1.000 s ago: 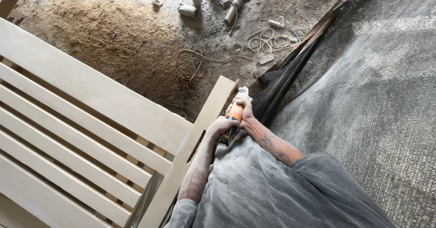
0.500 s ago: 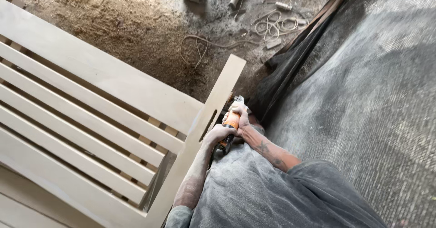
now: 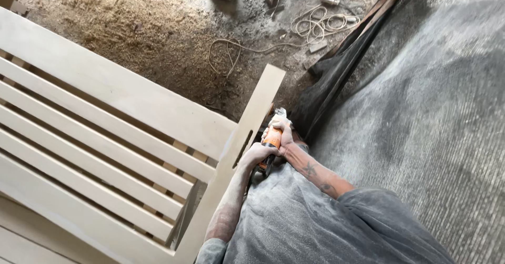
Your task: The person uses an electric sander to smooth the edges and surfaces of a light-colored wooden headboard. They move the tool along the frame and slats, generating sawdust, and briefly reposition the headboard to access different areas.
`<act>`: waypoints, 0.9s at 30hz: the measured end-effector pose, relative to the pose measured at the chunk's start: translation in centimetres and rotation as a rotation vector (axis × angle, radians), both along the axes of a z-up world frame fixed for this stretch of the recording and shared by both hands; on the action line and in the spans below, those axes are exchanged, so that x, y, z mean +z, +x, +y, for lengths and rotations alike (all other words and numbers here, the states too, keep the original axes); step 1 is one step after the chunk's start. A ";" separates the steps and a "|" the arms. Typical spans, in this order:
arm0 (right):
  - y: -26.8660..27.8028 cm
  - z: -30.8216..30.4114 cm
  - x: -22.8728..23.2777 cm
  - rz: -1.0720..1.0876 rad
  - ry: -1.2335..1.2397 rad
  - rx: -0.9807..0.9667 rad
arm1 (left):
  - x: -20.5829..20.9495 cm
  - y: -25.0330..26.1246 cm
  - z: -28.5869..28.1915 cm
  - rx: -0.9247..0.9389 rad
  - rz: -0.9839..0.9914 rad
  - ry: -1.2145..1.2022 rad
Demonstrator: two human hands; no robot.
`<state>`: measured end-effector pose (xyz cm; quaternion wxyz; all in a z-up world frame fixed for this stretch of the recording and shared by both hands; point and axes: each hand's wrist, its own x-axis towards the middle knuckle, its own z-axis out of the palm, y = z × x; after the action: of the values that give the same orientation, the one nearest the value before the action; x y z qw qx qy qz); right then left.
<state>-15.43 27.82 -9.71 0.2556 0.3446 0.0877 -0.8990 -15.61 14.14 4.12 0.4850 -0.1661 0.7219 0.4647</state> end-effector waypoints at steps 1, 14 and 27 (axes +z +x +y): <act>-0.9 0.7 0.0 0.018 0.006 -0.006 | -0.1 -0.8 0.6 0.006 -0.001 0.002; -9.9 8.2 0.9 0.068 0.073 -0.009 | -1.1 -8.8 7.5 -0.003 0.058 0.002; -6.0 5.3 1.0 0.027 0.010 0.005 | -1.1 -5.2 4.7 0.009 0.036 -0.003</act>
<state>-21.44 33.12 -8.71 0.2547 0.3335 0.0965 -0.9026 -20.78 18.85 3.07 0.4694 -0.1615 0.7305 0.4690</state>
